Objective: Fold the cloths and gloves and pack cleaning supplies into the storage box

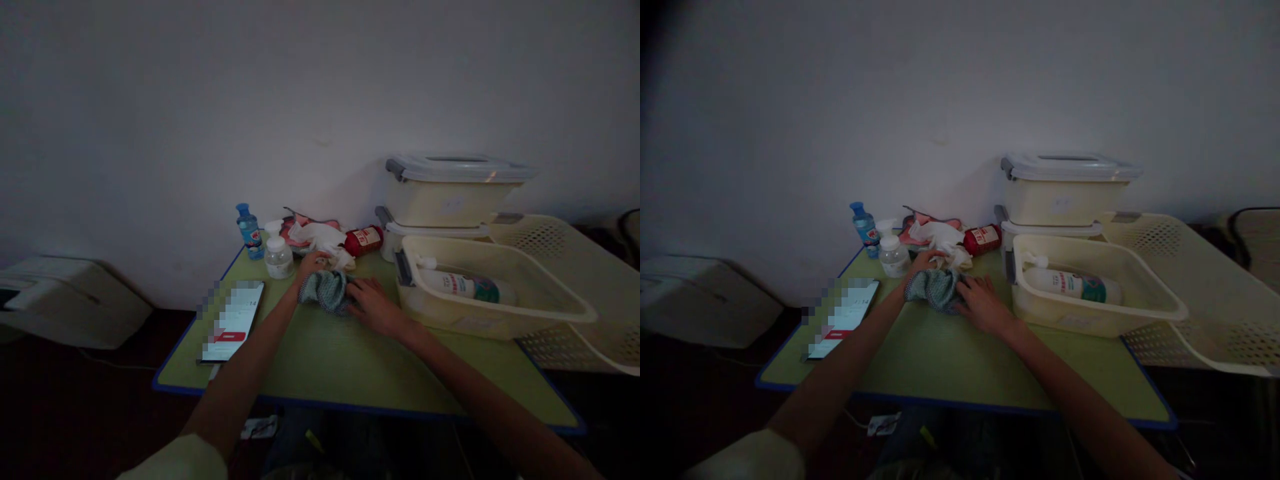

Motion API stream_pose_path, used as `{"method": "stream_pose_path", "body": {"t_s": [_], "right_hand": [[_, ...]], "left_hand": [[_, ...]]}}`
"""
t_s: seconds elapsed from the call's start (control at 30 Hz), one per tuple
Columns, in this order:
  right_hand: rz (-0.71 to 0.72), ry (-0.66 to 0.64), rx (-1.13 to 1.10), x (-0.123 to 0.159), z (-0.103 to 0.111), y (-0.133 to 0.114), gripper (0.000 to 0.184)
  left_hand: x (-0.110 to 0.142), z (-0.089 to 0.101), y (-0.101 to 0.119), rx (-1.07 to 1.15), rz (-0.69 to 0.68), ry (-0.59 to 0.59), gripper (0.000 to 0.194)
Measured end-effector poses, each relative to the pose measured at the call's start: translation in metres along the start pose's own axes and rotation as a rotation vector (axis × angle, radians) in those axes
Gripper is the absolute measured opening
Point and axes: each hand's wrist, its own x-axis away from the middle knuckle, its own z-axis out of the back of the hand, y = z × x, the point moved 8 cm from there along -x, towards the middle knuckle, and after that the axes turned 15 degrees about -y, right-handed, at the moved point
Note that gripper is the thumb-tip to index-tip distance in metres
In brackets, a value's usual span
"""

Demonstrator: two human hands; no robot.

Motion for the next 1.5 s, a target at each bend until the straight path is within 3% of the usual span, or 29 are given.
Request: {"method": "stream_pose_path", "body": {"t_s": [0.1, 0.23, 0.37, 0.63, 0.77, 0.93, 1.1, 1.27, 1.5], "right_hand": [[-0.010, 0.084, -0.039, -0.002, -0.005, 0.004, 0.012], [0.015, 0.226, -0.098, 0.000, -0.014, 0.011, 0.019], [0.063, 0.371, -0.196, 0.009, -0.012, 0.018, 0.024], [-0.014, 0.580, -0.283, 0.029, 0.011, 0.021, 0.017], [0.036, 0.598, -0.515, 0.030, 0.008, 0.022, 0.016], [-0.034, 0.616, -0.742, 0.029, 0.000, 0.035, 0.012], [0.029, 0.722, -0.888, 0.035, 0.007, 0.039, 0.013], [0.213, 0.587, -1.020, 0.034, 0.007, 0.019, 0.022], [0.302, 0.417, -1.045, 0.029, 0.001, 0.008, 0.026]], "left_hand": [[0.010, -0.011, 0.006, 0.018, -0.033, -0.045, 0.026], [0.028, -0.043, 0.021, 0.077, -0.151, -0.163, 0.014], [0.041, -0.059, 0.023, 0.152, -0.223, -0.210, 0.023], [0.032, -0.054, 0.006, 0.247, -0.181, -0.209, 0.022], [0.030, -0.056, -0.002, 0.273, -0.134, -0.225, 0.023], [0.032, -0.053, -0.005, 0.281, -0.096, -0.233, 0.026], [0.040, -0.054, -0.001, 0.295, -0.061, -0.338, 0.031], [0.047, -0.062, 0.010, 0.329, -0.096, -0.436, 0.021], [0.045, -0.053, -0.001, 0.577, -0.002, -0.288, 0.038]]}}
